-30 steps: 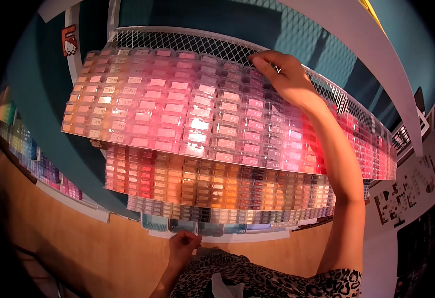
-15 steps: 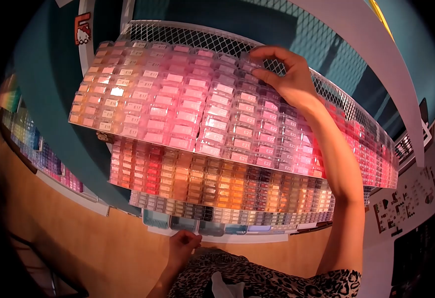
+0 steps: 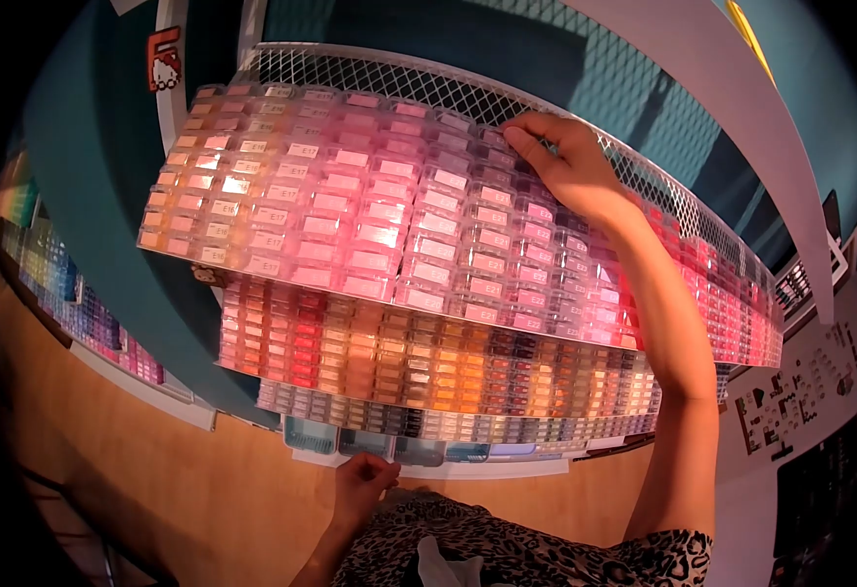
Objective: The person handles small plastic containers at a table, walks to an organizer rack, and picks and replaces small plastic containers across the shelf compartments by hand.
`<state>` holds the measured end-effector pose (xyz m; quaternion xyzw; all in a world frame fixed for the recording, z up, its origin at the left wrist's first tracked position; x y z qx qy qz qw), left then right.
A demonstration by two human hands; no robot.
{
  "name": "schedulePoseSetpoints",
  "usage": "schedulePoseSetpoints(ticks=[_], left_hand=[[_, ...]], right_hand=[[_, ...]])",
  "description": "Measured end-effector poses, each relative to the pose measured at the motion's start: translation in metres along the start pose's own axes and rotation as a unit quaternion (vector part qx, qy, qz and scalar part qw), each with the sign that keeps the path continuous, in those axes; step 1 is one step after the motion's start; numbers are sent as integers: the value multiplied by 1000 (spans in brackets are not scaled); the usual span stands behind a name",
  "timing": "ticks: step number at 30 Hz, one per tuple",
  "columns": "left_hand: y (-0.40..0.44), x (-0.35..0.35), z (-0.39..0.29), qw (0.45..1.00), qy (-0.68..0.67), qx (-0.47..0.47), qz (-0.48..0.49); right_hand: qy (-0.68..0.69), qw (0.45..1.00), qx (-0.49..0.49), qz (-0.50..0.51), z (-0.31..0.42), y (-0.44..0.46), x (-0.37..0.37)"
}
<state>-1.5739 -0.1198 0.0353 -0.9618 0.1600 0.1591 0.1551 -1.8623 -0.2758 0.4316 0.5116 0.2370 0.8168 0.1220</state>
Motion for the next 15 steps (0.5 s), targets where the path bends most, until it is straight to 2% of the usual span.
schedulePoseSetpoints(ticks=[2,6,10,11,12,14,15], left_hand=[[-1,4,-2,1000,-2,1,-2],[0,11,-2,1000,-10,-5,-7],[0,22,-3,1000,4,-15,-5],[-3,24,-7,1000,7,-10,-15],[-6,24,-14,1000,9,-6,-24],[-16,20,-62,960,156,-230,-44],[-23,17,-91,913,226,-336,-52]], right_hand=[[-43,996,-59,51,0,4,1],[-34,995,83,-43,17,13,-5],[-15,996,-31,86,38,25,-22],[0,997,-46,63,43,24,-23],[40,998,-14,44,43,24,-24],[118,992,52,6,36,24,-24],[135,990,35,8,36,24,-24]])
Point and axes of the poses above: each hand's wrist, its own y-axis towards the middle knuckle, its own x-axis out of the back of the hand, z = x × y, the point moved 3 cm from there along y, towards the middle knuckle, and after that the axes turned 7 degrees about -x, right-handed, at the moved point
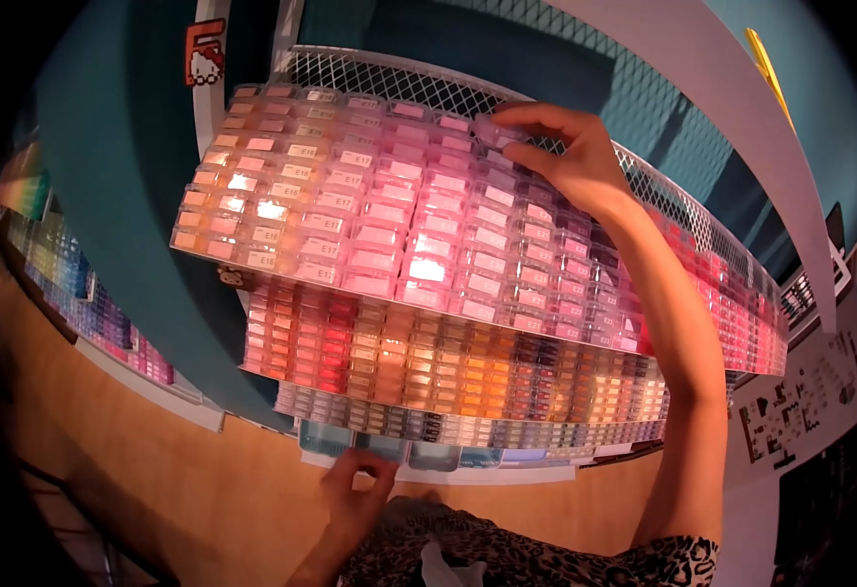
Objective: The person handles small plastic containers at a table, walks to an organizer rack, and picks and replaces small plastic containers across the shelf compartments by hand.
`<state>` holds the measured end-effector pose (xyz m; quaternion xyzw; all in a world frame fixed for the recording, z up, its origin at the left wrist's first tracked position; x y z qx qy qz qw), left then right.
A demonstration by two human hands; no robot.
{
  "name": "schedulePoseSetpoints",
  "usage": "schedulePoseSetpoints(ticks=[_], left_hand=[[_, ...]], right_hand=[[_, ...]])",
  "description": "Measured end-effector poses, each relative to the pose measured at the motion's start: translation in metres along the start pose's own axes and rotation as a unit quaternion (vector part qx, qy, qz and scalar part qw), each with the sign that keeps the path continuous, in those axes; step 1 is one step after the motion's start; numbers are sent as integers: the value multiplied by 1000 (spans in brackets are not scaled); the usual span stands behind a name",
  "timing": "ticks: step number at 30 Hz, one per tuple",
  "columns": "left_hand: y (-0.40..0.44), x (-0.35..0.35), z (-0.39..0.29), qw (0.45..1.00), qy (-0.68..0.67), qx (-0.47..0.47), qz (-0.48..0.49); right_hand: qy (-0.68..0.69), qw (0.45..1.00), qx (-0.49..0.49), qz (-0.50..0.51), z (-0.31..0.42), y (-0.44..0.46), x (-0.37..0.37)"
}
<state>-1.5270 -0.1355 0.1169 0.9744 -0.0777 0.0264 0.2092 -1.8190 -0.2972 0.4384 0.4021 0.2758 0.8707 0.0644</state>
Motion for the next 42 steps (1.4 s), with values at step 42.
schedulePoseSetpoints(ticks=[42], left_hand=[[405,-12,-212,844,300,-391,212]], right_hand=[[-78,977,55,-192,28,-5,-8]])
Point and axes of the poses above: each hand's wrist, its own y-axis towards the middle knuckle, its own x-axis out of the back of the hand, z = x × y, the point moved 3 cm from there along y, towards the middle knuckle, and after that the axes turned 7 degrees about -x, right-handed, at the moved point
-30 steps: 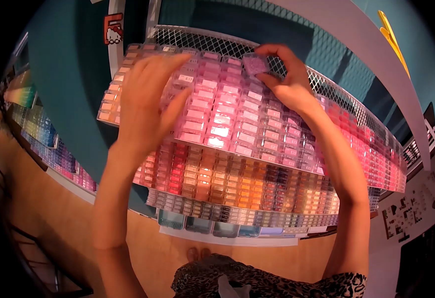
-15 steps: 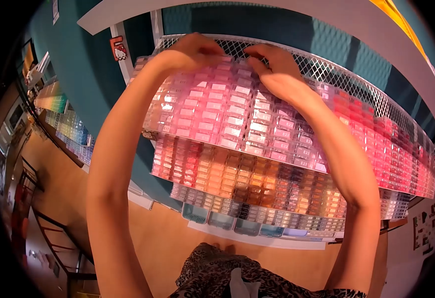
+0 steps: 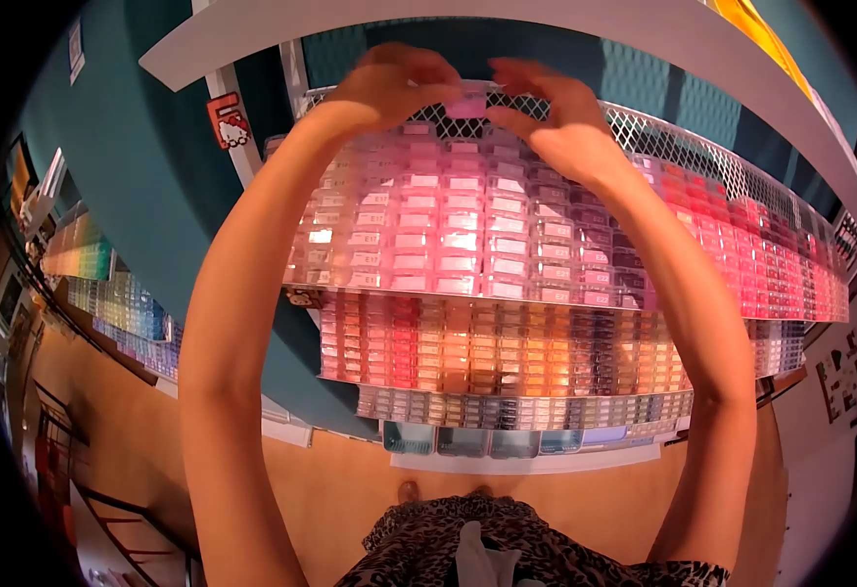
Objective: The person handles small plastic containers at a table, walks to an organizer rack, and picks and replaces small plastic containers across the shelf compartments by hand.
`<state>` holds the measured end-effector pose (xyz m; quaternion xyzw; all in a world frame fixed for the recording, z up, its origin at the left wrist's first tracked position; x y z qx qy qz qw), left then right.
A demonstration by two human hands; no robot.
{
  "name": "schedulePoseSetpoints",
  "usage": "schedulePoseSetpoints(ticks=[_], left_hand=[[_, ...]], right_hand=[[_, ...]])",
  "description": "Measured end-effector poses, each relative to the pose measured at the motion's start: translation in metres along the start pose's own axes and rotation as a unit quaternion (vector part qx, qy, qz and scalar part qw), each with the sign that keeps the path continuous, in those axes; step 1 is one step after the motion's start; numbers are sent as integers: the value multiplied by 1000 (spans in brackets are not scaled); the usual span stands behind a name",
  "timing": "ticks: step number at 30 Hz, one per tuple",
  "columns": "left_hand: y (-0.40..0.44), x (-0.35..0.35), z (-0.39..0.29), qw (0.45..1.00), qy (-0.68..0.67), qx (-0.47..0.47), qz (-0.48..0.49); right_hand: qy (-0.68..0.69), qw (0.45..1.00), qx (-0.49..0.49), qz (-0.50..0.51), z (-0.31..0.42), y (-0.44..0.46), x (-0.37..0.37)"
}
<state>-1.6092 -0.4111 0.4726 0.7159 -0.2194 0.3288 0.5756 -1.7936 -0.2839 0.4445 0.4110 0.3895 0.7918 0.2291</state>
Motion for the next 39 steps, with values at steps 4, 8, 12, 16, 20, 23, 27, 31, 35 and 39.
schedulePoseSetpoints(ticks=[4,8,12,16,20,23,27,31,35,39], left_hand=[[-5,2,1,999,-7,-13,31],[-12,2,27,997,-34,-9,70],[-10,1,44,983,-15,-18,182],[-3,-4,51,985,-48,14,165],[4,-9,56,984,-43,43,167],[3,-8,58,986,-37,43,158],[-4,0,58,992,-26,38,121],[-25,21,66,999,-6,51,5],[-49,27,59,990,-115,45,-72],[-62,34,16,980,-192,14,-51]], right_hand=[[0,995,-59,83,12,13,-26],[-32,992,-68,105,-6,13,-34],[5,975,-129,182,-5,6,-35],[-34,988,-82,129,-10,16,-33],[-17,984,-84,157,-3,31,-49],[-31,980,-80,180,2,41,-67],[-15,975,-112,193,-3,47,-79],[-3,998,40,51,13,39,-59],[-18,979,199,-41,25,28,-48],[-35,957,279,-63,40,16,-48]])
Point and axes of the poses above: each hand's wrist, its own y-axis towards the middle knuckle, its own x-axis out of the back of the hand, z = x × y, the point moved 3 cm from there along y, towards the middle knuckle, and after that the axes turned 7 degrees about -x, right-handed, at the moved point
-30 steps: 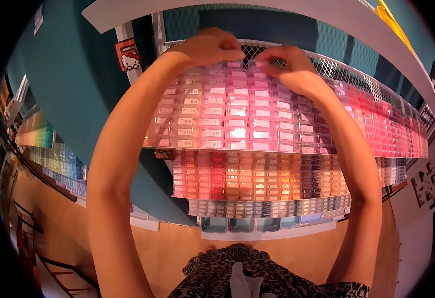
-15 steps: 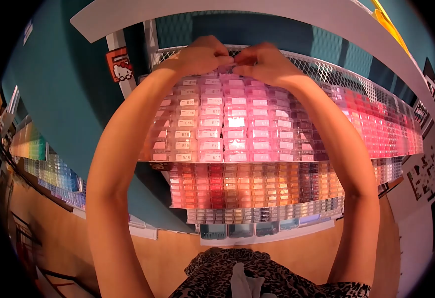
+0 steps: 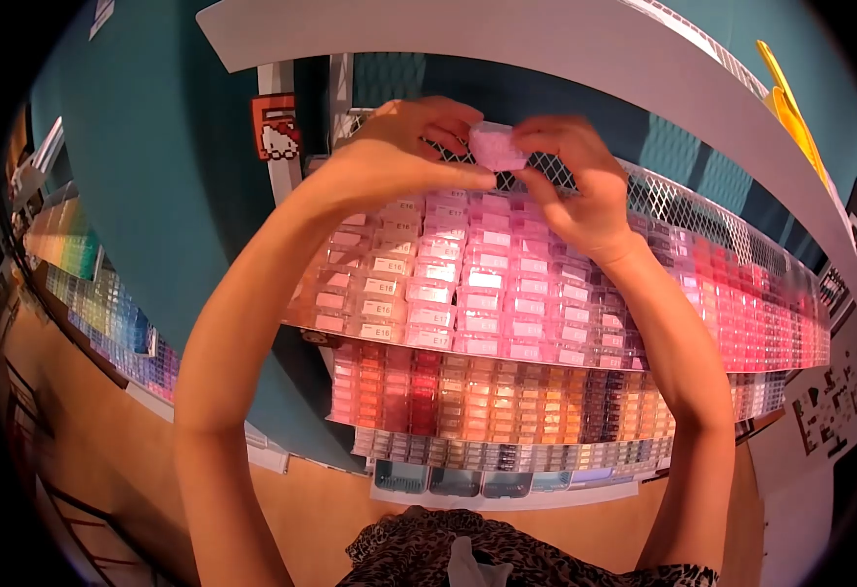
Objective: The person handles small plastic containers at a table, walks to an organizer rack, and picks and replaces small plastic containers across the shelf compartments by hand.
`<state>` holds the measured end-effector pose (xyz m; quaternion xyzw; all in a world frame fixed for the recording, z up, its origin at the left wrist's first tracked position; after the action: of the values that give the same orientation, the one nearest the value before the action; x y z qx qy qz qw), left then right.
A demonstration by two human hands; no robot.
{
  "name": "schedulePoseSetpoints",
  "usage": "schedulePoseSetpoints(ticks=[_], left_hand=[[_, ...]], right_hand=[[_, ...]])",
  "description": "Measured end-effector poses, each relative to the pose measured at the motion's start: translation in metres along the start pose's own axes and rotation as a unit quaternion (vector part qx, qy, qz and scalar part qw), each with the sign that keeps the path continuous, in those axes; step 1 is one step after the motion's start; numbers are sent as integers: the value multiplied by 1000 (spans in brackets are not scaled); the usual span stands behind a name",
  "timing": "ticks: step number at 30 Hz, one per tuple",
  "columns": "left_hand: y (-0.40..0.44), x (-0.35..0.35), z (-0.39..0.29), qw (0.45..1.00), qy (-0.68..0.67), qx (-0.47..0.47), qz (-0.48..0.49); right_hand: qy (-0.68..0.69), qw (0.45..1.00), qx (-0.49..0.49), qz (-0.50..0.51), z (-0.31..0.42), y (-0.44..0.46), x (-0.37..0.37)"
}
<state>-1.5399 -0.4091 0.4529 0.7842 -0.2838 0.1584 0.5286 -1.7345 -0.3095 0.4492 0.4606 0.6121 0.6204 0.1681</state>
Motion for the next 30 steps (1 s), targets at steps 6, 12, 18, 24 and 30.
schedulePoseSetpoints(ticks=[6,12,18,24,30], left_hand=[[-12,-10,-15,999,-2,6,-39],[-27,-4,-4,988,126,-49,-80],[-27,3,-3,994,99,-6,-43],[-5,4,6,997,-19,67,29],[5,0,7,990,87,99,42]], right_hand=[[-8,1000,8,-4,5,-1,-5],[-55,992,-81,84,-18,-6,-6],[120,976,-163,80,-1,5,-9],[110,979,-122,118,0,15,-8],[103,979,-139,108,-3,9,-12]])
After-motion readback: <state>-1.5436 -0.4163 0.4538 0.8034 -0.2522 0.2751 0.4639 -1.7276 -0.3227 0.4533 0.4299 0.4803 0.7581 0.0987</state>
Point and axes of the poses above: each hand's wrist, its own y-axis towards the middle knuckle, its own x-axis out of the back of the hand, z = x × y, the point moved 3 cm from there along y, towards the middle knuckle, and after that the axes turned 7 degrees about -x, right-handed, at the moved point
